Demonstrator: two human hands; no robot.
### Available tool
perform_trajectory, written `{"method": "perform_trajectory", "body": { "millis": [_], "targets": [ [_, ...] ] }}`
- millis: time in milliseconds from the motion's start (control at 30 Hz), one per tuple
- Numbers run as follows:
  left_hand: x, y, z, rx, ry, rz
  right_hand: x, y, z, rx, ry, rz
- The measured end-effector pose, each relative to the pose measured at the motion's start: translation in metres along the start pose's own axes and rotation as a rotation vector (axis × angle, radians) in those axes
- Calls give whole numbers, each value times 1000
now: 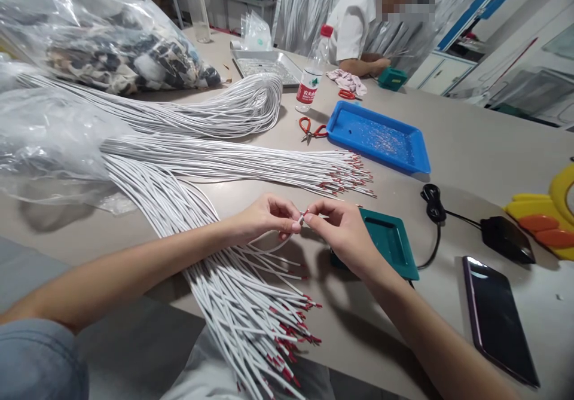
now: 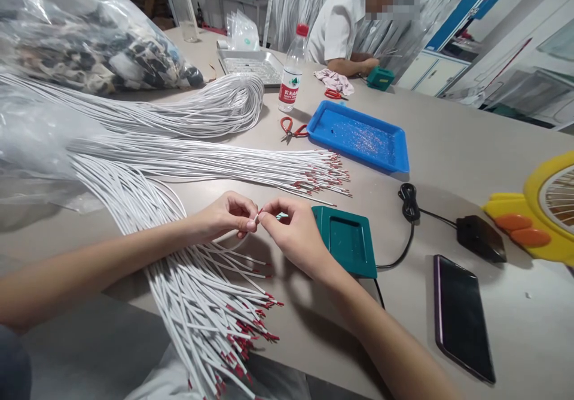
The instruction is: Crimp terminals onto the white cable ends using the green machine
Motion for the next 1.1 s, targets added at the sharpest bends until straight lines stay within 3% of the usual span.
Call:
{"method": "perform_trajectory", "body": {
  "millis": [300, 500, 700, 1100],
  "targets": [
    [-2, 5, 1, -47, -20, -73, 4, 1, -1, 132, 16, -174],
    [-2, 6, 0, -58, 37, -56, 10, 14, -2, -108, 189, -331],
    [-3, -1, -2, 0, 66, -89, 15, 4, -5, -71, 355, -369],
    [-5, -2, -2, -1, 95, -111, 19, 1, -8, -76, 436, -378]
  ]
}}
Point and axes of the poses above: each hand's wrist, its own z-axis towards the middle knuckle, its own y-axis out of the back of the hand, x = y × z, the point moved 6 cm from there along z, towards the middle knuckle, and after that the axes turned 10 degrees about y, right-handed, at the moved point
